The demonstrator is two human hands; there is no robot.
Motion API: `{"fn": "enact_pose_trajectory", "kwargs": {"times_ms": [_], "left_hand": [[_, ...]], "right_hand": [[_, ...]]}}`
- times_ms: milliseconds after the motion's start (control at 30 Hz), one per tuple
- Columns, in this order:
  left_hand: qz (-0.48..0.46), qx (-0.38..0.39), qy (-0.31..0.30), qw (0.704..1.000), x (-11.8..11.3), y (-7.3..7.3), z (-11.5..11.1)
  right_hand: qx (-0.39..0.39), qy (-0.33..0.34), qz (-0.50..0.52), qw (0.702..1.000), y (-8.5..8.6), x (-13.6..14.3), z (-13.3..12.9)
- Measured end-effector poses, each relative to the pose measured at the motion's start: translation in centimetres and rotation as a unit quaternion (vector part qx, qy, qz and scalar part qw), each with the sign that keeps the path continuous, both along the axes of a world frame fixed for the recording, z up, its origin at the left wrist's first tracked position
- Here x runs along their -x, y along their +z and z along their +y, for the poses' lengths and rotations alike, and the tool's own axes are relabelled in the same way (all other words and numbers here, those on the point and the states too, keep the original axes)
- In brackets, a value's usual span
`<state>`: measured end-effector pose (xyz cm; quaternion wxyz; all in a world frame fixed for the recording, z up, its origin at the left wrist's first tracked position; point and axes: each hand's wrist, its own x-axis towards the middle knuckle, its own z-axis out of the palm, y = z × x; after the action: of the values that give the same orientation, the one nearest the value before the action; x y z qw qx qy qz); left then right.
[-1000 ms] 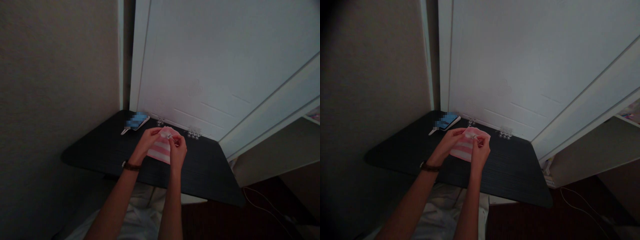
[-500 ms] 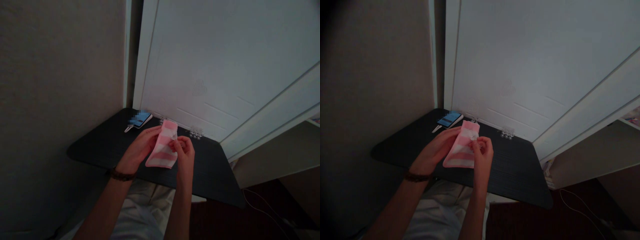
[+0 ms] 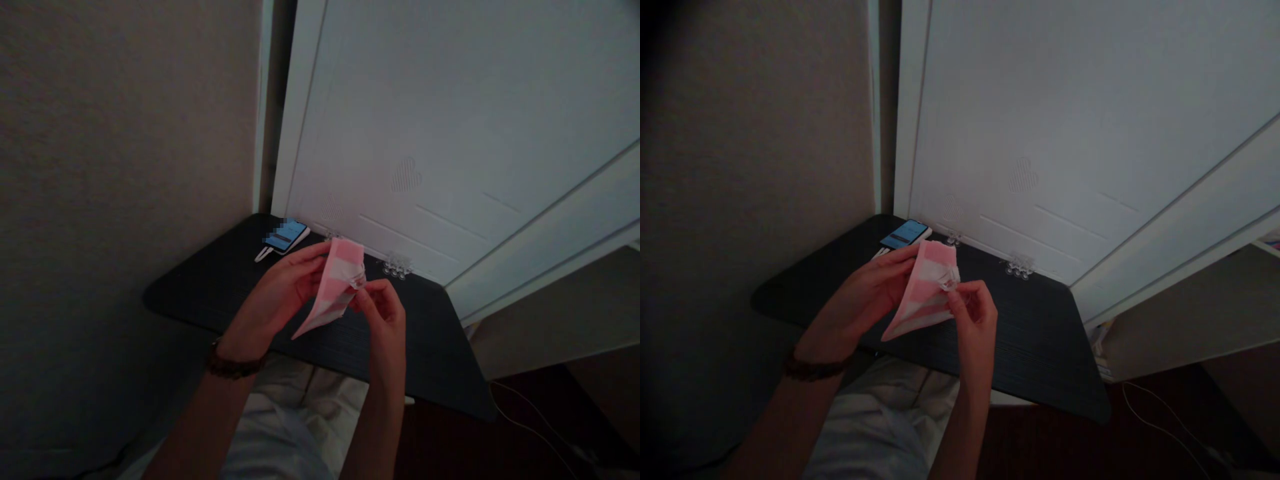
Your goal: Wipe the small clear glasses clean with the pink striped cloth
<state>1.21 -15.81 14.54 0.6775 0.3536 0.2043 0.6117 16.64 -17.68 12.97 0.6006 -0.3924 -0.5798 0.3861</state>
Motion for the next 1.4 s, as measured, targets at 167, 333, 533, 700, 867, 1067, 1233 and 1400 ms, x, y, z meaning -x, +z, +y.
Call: {"fn": "enact_pose_trajectory", "kwargs": {"times_ms": [167,333,533,700,867,1067,1233,1400], "left_hand": [[0.061,-0.024,0.009,0.998,-0.8,0.7,-0.9],[0.119,-0.039,0.023,0.992,-1.1,0.6,-0.9],[0.21,-0.087,0.105,0.968,-1.0,1.0,-1.0],[0.28,-0.112,0.124,0.945,-1.2,1.5,-1.6],[0.296,-0.124,0.171,0.931,-1.3,1.5,-1.7],[0.284,-0.109,0.171,0.937,-1.0,1.8,-1.8],[0.276,-0.109,0.161,0.941,-0.9,1.9,-1.9],[0.275,-0.114,0.139,0.945,-1.0,2.0,-2.1]], "right_hand": [[-0.042,-0.062,-0.045,0.996,0.6,-0.7,-0.7],[-0.107,-0.11,-0.101,0.983,1.3,-0.8,-1.3],[-0.159,-0.125,-0.145,0.969,1.7,-0.9,-1.8],[-0.128,-0.15,-0.106,0.975,1.8,-0.9,-2.2],[-0.118,-0.127,-0.068,0.983,2.2,-1.1,-2.7],[-0.092,-0.089,-0.093,0.987,3.0,-1.6,-3.3],[-0.104,-0.105,-0.094,0.984,2.9,-1.7,-3.7],[-0.074,-0.139,-0.105,0.982,3.2,-1.6,-3.8]]}}
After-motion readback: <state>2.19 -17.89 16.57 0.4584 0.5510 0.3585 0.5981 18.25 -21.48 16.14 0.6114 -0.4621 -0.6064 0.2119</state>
